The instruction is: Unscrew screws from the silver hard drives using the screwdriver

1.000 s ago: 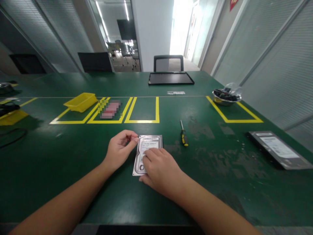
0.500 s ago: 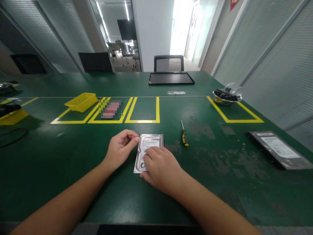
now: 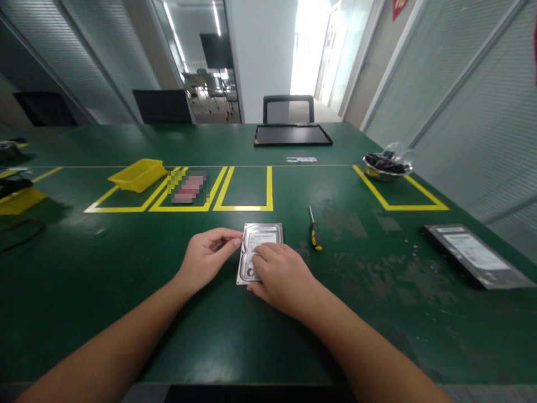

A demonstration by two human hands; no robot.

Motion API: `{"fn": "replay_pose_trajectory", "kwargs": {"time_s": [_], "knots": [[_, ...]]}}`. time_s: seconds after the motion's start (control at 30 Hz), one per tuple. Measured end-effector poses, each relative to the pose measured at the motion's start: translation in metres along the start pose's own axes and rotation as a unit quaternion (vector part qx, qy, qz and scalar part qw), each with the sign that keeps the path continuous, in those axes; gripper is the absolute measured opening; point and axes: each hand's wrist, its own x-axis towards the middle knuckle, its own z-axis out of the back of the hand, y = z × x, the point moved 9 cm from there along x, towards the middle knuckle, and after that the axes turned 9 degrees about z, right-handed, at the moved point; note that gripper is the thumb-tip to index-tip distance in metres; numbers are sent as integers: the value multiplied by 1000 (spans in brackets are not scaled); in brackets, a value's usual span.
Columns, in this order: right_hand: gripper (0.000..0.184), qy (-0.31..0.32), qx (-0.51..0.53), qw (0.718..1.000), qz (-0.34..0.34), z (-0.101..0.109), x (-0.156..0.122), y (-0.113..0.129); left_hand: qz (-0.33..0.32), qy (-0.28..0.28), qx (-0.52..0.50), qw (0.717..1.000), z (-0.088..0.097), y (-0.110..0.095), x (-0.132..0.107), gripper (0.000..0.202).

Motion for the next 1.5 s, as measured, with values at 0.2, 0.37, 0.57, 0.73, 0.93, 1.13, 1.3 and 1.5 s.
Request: {"fn": "replay_pose_trajectory", "kwargs": {"time_s": [0.2,0.37,0.57,0.73,0.93,1.13,1.3,1.5], "knots": [[43,7,3,1000,-1,2,-1,-1,-15,23,1,1000,-1,-9,0,13],[42,4,2,1000,-1,2,-3,-2,-31,19,5,999,-1,-13,1,11],[43,-1,3,1000,-2,1,-2,-4,-56,31,47,997,-2,-20,2,9],[43,-4,-3,1000,-3,1,-4,-7,-60,63,65,994,-5,-22,2,11],[41,-8,-3,1000,0,4,-5,-8,-40,77,58,995,-7,-23,1,14],[43,-7,1,1000,1,4,-6,-9,-40,117,73,990,-12,-27,0,12],[43,-9,5,1000,2,1,-8,-10,-59,177,100,977,-20,-32,-2,14],[40,-3,2,1000,-3,1,-7,-12,-93,220,128,963,-27,-40,-7,16]]}}
